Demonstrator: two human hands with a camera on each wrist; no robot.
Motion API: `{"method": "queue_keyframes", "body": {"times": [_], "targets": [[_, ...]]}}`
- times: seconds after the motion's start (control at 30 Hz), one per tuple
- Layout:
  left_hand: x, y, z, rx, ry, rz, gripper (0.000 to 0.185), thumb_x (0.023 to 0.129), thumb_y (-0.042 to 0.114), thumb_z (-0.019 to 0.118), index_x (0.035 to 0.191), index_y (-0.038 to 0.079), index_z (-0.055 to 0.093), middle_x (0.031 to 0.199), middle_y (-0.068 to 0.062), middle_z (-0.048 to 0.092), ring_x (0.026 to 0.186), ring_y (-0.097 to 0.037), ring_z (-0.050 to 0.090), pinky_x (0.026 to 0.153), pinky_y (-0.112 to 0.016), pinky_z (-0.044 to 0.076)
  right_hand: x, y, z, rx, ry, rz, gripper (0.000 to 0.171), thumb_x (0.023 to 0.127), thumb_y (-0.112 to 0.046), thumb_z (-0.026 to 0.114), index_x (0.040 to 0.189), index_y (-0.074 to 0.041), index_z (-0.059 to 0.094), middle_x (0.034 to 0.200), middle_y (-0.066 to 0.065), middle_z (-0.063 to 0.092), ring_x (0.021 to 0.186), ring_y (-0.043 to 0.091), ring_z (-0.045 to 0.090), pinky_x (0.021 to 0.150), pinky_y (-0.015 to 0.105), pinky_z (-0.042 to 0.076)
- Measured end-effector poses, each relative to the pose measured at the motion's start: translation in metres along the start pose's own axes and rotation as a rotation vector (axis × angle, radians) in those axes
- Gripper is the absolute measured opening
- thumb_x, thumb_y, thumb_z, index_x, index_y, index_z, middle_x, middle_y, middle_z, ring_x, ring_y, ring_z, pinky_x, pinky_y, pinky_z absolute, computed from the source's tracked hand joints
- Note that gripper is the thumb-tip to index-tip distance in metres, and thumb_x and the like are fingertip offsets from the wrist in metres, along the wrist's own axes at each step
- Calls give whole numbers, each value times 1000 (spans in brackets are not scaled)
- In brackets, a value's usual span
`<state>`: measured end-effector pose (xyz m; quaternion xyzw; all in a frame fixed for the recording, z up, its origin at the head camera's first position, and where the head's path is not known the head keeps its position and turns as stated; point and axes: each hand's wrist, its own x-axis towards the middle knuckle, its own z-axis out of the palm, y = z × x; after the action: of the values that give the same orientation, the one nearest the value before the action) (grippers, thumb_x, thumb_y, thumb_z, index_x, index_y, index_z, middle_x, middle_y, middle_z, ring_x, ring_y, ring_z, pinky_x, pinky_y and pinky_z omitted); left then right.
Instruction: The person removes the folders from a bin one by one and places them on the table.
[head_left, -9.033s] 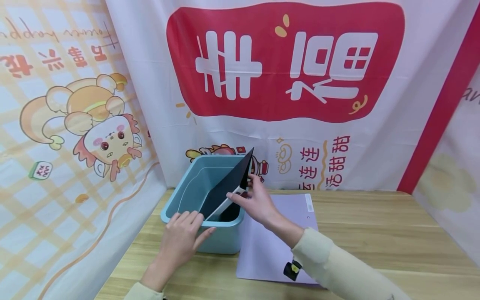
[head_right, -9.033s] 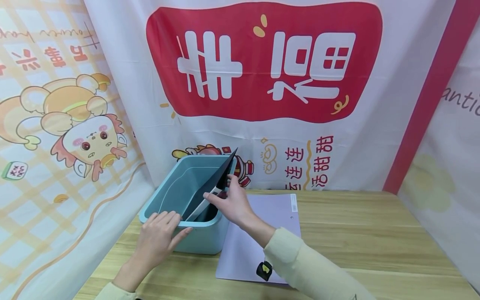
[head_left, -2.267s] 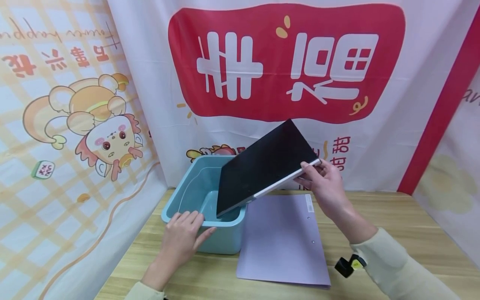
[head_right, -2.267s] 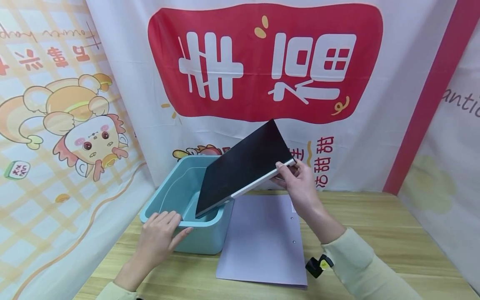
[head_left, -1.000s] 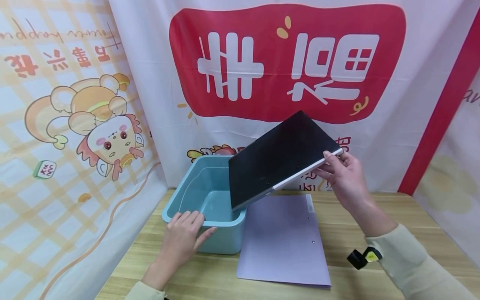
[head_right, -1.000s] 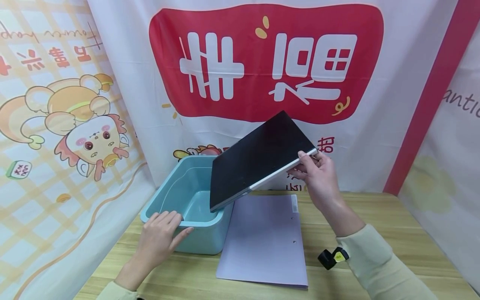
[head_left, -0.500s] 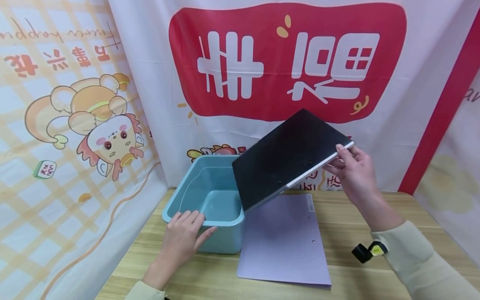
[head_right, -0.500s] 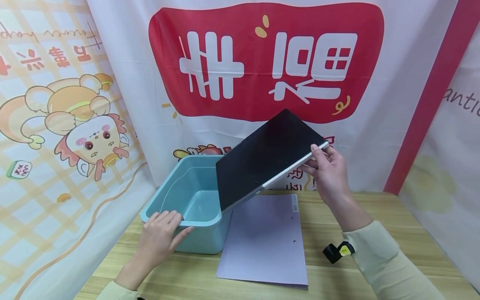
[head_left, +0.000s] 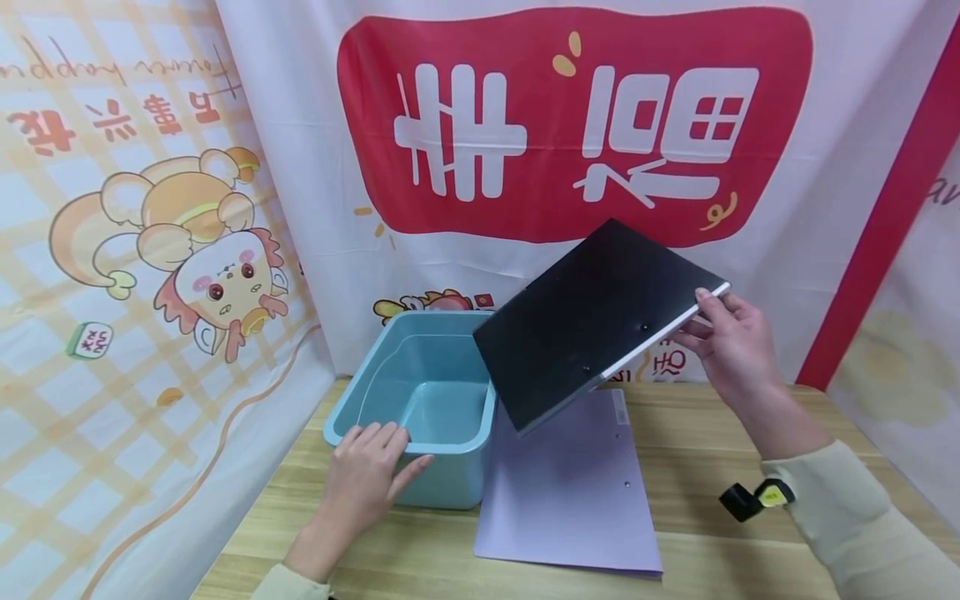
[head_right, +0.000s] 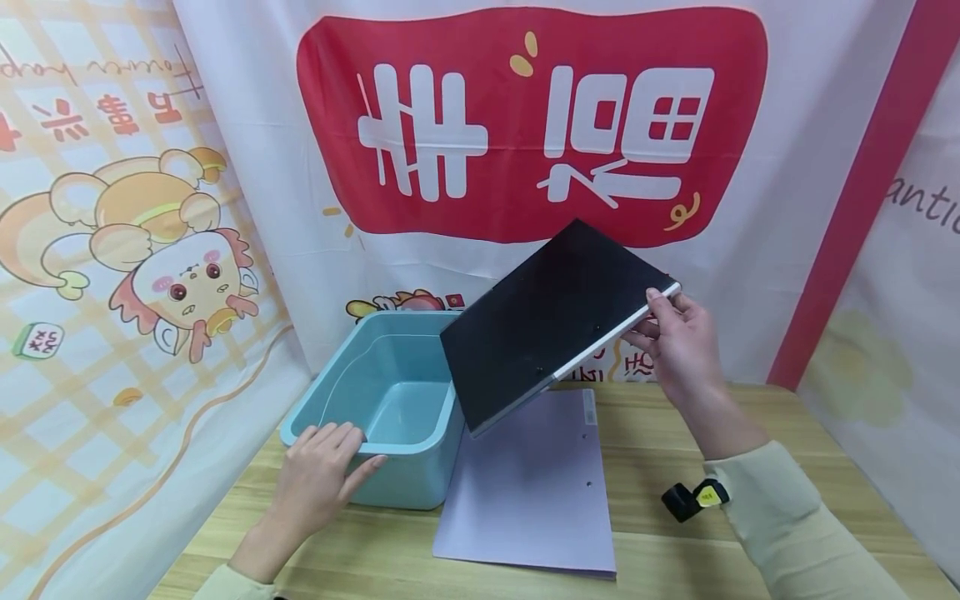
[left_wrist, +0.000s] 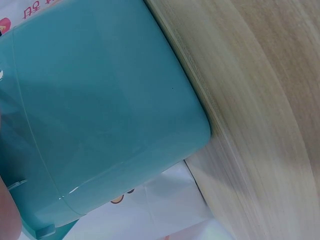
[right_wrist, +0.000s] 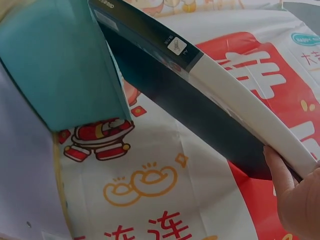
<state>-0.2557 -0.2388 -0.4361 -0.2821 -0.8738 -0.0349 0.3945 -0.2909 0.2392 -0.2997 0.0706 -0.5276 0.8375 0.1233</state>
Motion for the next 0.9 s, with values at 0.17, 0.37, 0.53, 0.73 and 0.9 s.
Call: {"method": "queue_keyframes", "body": {"times": [0.17,0.37,0.53,0.73,0.9], "targets": [[0,0,-1,2,0,-1,50,100,64,49,80,18,48,72,8,43,65,-14,45,63,-33,38,0,-5,-7,-8,13,14,71,95,-30,72,154,-6,40,127,4,68,96,20,76,80,33,58],[0,0,-1,0,-4,-2,50,100,64,48,81,18,48,73,8,42,65,-13,44,63,-33,38,1,-13,-16,8,24,46,79,94,-32,73,158,-8,35,133,4,63,100,20,75,81,33,58],[-1,1,-2,-4,-6,3,48,99,62,53,81,18,47,73,8,41,65,-13,43,63,-33,38,2,-19,-23,11,32,70,81,92,-32,75,159,-13,34,146,8,52,104,19,74,82,33,58],[-1,1,-2,-7,-4,7,48,100,61,53,81,18,48,73,8,42,65,-13,43,62,-33,38,4,-25,-32,8,46,91,83,90,-34,77,159,-16,35,155,10,42,103,17,74,80,33,58],[0,0,-2,-3,-5,0,49,100,63,50,81,18,48,73,8,42,65,-13,43,62,-32,37,6,-30,-39,-1,56,107,81,88,-33,78,158,-19,39,156,8,41,101,17,74,79,33,58]]}}
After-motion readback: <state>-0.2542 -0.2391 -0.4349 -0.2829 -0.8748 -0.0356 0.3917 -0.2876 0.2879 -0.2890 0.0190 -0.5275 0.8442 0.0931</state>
